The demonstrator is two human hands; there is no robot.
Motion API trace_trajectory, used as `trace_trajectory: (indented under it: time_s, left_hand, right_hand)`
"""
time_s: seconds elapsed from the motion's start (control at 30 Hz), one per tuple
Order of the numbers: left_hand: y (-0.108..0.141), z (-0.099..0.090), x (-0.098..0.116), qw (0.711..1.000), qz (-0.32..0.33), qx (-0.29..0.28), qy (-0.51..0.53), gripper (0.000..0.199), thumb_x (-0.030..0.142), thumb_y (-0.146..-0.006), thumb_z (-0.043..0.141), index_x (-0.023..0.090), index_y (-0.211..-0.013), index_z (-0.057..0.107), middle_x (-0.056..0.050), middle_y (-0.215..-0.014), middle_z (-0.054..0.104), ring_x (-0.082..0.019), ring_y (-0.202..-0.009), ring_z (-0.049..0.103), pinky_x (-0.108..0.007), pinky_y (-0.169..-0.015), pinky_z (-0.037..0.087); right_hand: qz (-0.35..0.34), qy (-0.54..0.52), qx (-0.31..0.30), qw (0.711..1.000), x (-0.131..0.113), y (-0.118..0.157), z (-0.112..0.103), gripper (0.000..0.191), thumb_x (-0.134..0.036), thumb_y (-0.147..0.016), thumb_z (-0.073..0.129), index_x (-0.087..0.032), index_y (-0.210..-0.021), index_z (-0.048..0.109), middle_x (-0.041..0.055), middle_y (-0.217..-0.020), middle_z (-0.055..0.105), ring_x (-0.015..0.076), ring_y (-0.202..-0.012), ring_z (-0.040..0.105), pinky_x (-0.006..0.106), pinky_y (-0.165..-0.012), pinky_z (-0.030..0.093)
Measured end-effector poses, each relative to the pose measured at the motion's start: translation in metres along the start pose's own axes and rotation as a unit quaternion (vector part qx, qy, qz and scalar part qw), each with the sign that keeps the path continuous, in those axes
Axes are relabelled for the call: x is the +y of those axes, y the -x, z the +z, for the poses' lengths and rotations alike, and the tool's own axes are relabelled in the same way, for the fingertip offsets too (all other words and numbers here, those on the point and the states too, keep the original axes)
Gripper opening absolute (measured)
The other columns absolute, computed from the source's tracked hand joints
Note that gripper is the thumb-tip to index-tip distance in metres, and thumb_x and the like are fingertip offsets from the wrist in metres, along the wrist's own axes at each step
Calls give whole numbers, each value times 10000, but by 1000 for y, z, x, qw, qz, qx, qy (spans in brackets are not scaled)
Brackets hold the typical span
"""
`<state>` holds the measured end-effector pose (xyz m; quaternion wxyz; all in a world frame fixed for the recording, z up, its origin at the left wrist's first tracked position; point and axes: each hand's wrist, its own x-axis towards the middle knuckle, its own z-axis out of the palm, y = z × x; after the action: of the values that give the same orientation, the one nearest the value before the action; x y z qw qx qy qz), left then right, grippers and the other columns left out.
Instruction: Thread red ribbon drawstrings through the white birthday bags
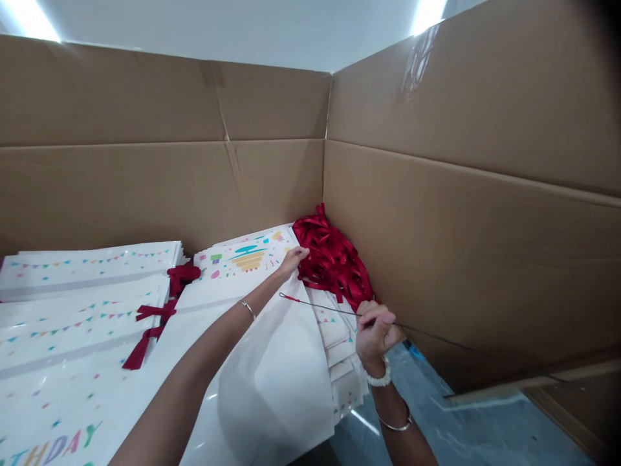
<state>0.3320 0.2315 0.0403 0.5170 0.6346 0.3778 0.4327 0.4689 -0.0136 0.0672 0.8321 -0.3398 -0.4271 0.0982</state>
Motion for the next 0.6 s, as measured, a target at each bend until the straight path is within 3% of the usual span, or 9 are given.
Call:
trace_trajectory:
  time_s: [0.17, 0.23, 0.33, 0.43, 0.5, 0.53, 0.6]
  left_hand:
    - [-50, -10, 50, 994, -6, 34, 103, 512, 608, -828, 760, 204, -647, 501, -4, -609, 538, -127, -574, 471, -266, -585, 398]
    - [-72, -19, 85, 986, 9, 60, 158, 497, 581, -850, 770, 210, -678, 486, 9, -608, 535, -125, -575, 492, -266, -609, 429]
    - [-89, -45, 156, 969, 55, 114, 211, 423, 512, -903, 755, 214, -759, 491, 5, -683, 620, -123, -620, 559, -256, -651, 459]
    - [-82, -91, 238, 960, 103, 173, 194, 298, 373, -1057, 539, 189, -824, 513, -8, -918, 729, -103, -786, 637, -236, -766, 471]
    - [-66, -132, 291, 955, 152, 184, 177, 373, 250, -1112, 265, 153, -864, 526, 37, -1012, 710, -75, -930, 646, -244, -882, 441]
    - [-55, -154, 316, 953, 172, 185, 165, 408, 261, -1106, 222, 140, -881, 540, 55, -1005, 697, -88, -1005, 637, -267, -916, 435]
    - [-30, -197, 359, 946, 188, 224, 141, 222, 374, -1044, 428, 262, -889, 541, 105, -901, 696, -108, -994, 593, -311, -914, 514]
  right_hand:
    - [47, 9, -46, 998, 4, 14, 5, 633, -615, -1062, 409, -219, -575, 485, -8, -486, 388, 136, -480, 400, 300, -524, 328]
    - [75, 10, -76, 994, 5, 21, 7, 640, -627, -1057, 405, -217, -576, 500, -1, -503, 408, 133, -488, 397, 296, -522, 320]
    - [127, 4, -129, 983, 9, 30, 11, 632, -628, -1057, 404, -213, -601, 540, 9, -540, 449, 130, -506, 408, 287, -517, 306]
    - [181, 10, -179, 967, 15, 40, 17, 617, -621, -1061, 398, -209, -632, 564, 8, -568, 458, 128, -525, 423, 280, -521, 303]
    - [205, 21, -207, 956, 21, 48, 21, 618, -627, -1057, 398, -207, -638, 571, 4, -571, 456, 125, -528, 420, 280, -536, 318]
    - [215, 22, -221, 951, 23, 52, 24, 622, -635, -1053, 396, -206, -642, 577, 2, -569, 456, 124, -526, 416, 280, -541, 324]
    - [233, 15, -247, 940, 29, 60, 30, 632, -656, -1046, 389, -202, -655, 591, 0, -569, 459, 120, -525, 410, 275, -543, 332]
